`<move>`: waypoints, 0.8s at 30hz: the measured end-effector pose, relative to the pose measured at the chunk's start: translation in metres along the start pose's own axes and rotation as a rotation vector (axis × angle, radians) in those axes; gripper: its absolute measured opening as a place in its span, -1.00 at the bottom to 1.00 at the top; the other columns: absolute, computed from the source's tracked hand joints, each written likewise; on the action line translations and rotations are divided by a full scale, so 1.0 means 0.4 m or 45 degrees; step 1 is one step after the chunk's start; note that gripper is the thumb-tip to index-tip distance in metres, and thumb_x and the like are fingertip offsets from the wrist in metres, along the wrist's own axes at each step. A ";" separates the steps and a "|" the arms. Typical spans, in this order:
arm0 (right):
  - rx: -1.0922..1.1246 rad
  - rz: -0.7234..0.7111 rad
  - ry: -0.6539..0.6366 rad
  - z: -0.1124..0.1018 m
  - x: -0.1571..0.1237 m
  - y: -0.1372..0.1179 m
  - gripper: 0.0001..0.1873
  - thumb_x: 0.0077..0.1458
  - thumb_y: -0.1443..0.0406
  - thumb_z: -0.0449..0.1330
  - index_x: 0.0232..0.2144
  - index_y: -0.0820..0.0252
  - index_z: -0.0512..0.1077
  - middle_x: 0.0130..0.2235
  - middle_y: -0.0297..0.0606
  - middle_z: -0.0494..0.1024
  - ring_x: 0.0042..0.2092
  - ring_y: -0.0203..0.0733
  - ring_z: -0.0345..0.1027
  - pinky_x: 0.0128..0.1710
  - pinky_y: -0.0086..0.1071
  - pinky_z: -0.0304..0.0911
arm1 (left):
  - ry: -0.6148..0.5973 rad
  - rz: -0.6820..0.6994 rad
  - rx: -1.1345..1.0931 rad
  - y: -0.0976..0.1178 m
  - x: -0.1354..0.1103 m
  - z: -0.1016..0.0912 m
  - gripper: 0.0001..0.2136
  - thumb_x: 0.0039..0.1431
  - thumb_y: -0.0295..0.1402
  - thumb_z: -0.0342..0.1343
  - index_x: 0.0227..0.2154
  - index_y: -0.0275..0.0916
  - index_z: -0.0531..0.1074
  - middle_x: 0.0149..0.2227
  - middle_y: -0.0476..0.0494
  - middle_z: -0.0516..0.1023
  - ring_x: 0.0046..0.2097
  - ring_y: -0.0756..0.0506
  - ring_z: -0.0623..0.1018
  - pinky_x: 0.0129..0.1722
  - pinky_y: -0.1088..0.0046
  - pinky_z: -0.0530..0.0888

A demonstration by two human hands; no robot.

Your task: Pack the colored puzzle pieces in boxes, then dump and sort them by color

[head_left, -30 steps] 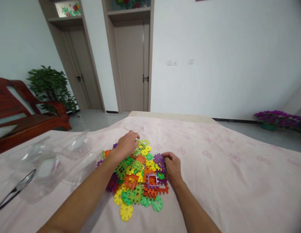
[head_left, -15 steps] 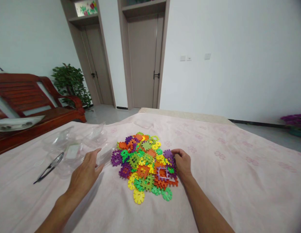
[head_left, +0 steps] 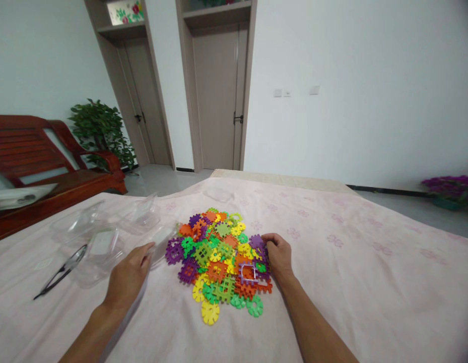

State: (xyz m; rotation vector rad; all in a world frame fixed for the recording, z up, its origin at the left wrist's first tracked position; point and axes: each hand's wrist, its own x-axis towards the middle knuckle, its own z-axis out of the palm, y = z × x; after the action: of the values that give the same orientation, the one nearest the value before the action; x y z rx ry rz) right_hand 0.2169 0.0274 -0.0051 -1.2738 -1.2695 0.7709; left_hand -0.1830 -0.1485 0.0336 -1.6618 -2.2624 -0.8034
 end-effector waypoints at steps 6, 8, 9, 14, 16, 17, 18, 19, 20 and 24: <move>-0.007 0.008 0.014 -0.002 -0.005 -0.014 -0.67 -0.23 0.24 0.06 -0.45 0.15 0.58 -0.38 -0.25 0.66 -0.27 -0.05 0.49 -0.19 -0.25 0.35 | 0.161 0.132 -0.020 0.009 0.002 -0.011 -0.62 0.33 -0.21 -0.10 0.02 -0.17 0.53 0.02 -0.16 0.65 -0.01 -0.19 0.64 0.02 0.32 0.53; -0.024 0.007 0.005 -0.003 -0.004 -0.016 -0.66 -0.23 0.24 0.05 -0.44 0.16 0.58 -0.37 -0.24 0.66 -0.28 -0.04 0.49 -0.19 -0.24 0.36 | 0.202 0.170 -0.024 0.004 0.010 -0.005 -0.62 0.34 -0.19 -0.09 0.01 -0.19 0.54 0.02 -0.17 0.66 -0.02 -0.18 0.65 0.01 0.34 0.53; -0.034 0.005 0.000 -0.003 -0.004 -0.015 -0.65 -0.22 0.24 0.05 -0.43 0.17 0.59 -0.37 -0.24 0.66 -0.27 -0.04 0.49 -0.19 -0.24 0.35 | 0.205 0.178 -0.026 -0.001 0.014 0.000 -0.61 0.34 -0.18 -0.09 0.01 -0.21 0.54 0.01 -0.17 0.66 -0.04 -0.18 0.65 0.00 0.34 0.53; -0.045 0.001 -0.004 -0.002 0.000 -0.008 -0.66 -0.21 0.24 0.04 -0.43 0.16 0.58 -0.36 -0.24 0.65 -0.27 -0.05 0.49 -0.19 -0.26 0.36 | 0.093 0.143 -0.003 -0.012 0.015 0.034 -0.61 0.35 -0.18 -0.09 0.02 -0.22 0.53 0.02 -0.18 0.65 -0.04 -0.17 0.65 -0.05 0.37 0.53; -0.051 -0.002 -0.019 -0.002 0.001 -0.004 -0.66 -0.19 0.24 0.05 -0.42 0.16 0.58 -0.35 -0.24 0.65 -0.26 -0.05 0.49 -0.18 -0.26 0.36 | 0.034 0.088 0.043 -0.010 0.013 0.040 -0.61 0.35 -0.16 -0.07 0.06 -0.18 0.52 0.07 -0.16 0.62 -0.05 -0.17 0.65 -0.11 0.38 0.53; -0.056 -0.004 -0.027 -0.002 0.001 -0.002 -0.66 -0.18 0.24 0.05 -0.41 0.16 0.58 -0.35 -0.24 0.66 -0.25 -0.05 0.49 -0.17 -0.25 0.36 | 0.007 0.056 0.072 -0.009 0.013 0.041 -0.60 0.35 -0.15 -0.06 0.08 -0.17 0.51 0.09 -0.14 0.61 -0.07 -0.17 0.65 -0.15 0.38 0.54; -0.061 -0.005 -0.030 -0.003 0.001 0.000 -0.66 -0.18 0.25 0.05 -0.41 0.16 0.58 -0.34 -0.24 0.66 -0.25 -0.05 0.49 -0.16 -0.25 0.36 | -0.017 0.027 0.100 -0.009 0.015 0.043 -0.60 0.35 -0.14 -0.06 0.09 -0.16 0.50 0.10 -0.13 0.60 -0.09 -0.16 0.66 -0.19 0.38 0.54; -0.067 -0.005 -0.029 -0.003 0.001 0.001 -0.66 -0.17 0.25 0.05 -0.40 0.16 0.58 -0.34 -0.24 0.66 -0.25 -0.05 0.49 -0.16 -0.25 0.36 | -0.034 0.009 0.121 -0.009 0.018 0.045 -0.60 0.35 -0.15 -0.07 0.10 -0.16 0.50 0.12 -0.13 0.59 -0.09 -0.16 0.66 -0.22 0.38 0.54; -0.072 -0.003 -0.025 -0.002 0.001 0.002 -0.66 -0.17 0.25 0.05 -0.40 0.17 0.58 -0.34 -0.24 0.66 -0.25 -0.05 0.49 -0.16 -0.25 0.36 | -0.045 0.004 0.133 -0.012 0.021 0.048 -0.59 0.36 -0.16 -0.09 0.10 -0.17 0.50 0.12 -0.13 0.59 -0.09 -0.17 0.66 -0.23 0.38 0.53; -0.066 -0.001 -0.023 -0.001 0.001 0.005 -0.66 -0.16 0.25 0.04 -0.40 0.17 0.58 -0.35 -0.24 0.65 -0.27 -0.07 0.48 -0.18 -0.26 0.35 | -0.026 0.063 0.109 -0.031 0.032 0.067 -0.57 0.37 -0.15 -0.13 0.07 -0.19 0.52 0.07 -0.14 0.62 -0.09 -0.17 0.66 -0.20 0.38 0.54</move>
State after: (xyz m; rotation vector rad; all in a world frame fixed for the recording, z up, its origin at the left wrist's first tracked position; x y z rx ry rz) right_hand 0.2176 0.0280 -0.0069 -1.3100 -1.3120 0.7550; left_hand -0.1952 -0.1260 0.0141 -1.6877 -2.2272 -0.6718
